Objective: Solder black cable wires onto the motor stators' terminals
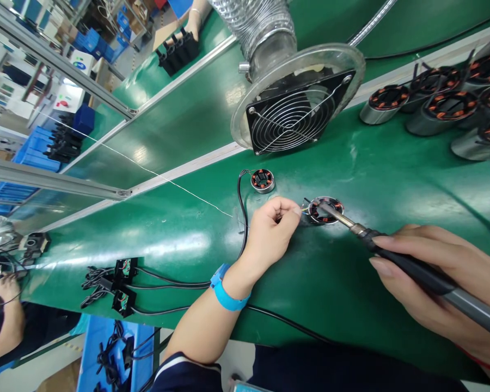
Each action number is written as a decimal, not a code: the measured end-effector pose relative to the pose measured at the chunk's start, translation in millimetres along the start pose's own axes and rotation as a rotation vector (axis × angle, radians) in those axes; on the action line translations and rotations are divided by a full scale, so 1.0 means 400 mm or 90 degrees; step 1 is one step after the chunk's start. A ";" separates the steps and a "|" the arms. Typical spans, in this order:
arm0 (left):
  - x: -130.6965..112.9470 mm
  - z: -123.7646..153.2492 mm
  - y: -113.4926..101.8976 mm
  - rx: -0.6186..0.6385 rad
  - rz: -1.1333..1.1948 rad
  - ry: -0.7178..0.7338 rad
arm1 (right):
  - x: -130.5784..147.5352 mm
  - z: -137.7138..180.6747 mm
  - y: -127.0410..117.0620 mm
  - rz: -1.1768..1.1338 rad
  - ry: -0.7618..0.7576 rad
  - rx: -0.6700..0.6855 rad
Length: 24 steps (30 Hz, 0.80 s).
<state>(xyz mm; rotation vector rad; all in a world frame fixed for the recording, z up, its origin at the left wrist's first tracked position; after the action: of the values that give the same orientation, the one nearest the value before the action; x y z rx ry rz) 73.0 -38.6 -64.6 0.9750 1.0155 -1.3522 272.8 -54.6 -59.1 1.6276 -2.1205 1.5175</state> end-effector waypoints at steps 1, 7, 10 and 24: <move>0.001 0.000 0.000 0.002 -0.002 0.002 | -0.001 0.000 -0.002 0.006 -0.002 -0.010; 0.005 -0.002 -0.001 0.006 -0.009 0.009 | -0.001 -0.003 -0.023 0.068 0.016 0.017; 0.005 -0.003 -0.002 0.006 -0.007 0.016 | -0.005 -0.014 -0.037 0.075 0.078 0.043; 0.012 -0.003 -0.001 0.013 -0.024 0.036 | -0.039 -0.091 0.075 -0.050 0.166 0.060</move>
<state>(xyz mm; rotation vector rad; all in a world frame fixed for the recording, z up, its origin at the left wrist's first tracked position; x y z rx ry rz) 72.4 -38.8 -69.5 1.0178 1.0693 -1.3748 239.4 -19.0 -68.7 1.4293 -1.8555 1.7200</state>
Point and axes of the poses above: each hand's wrist, its own z-axis away from the middle knuckle, its own y-axis out of the palm, x = y × z, the point moved 1 cm from there along -z, towards the middle knuckle, and after that the axes turned 7 degrees about x, right-handed, at the moved point
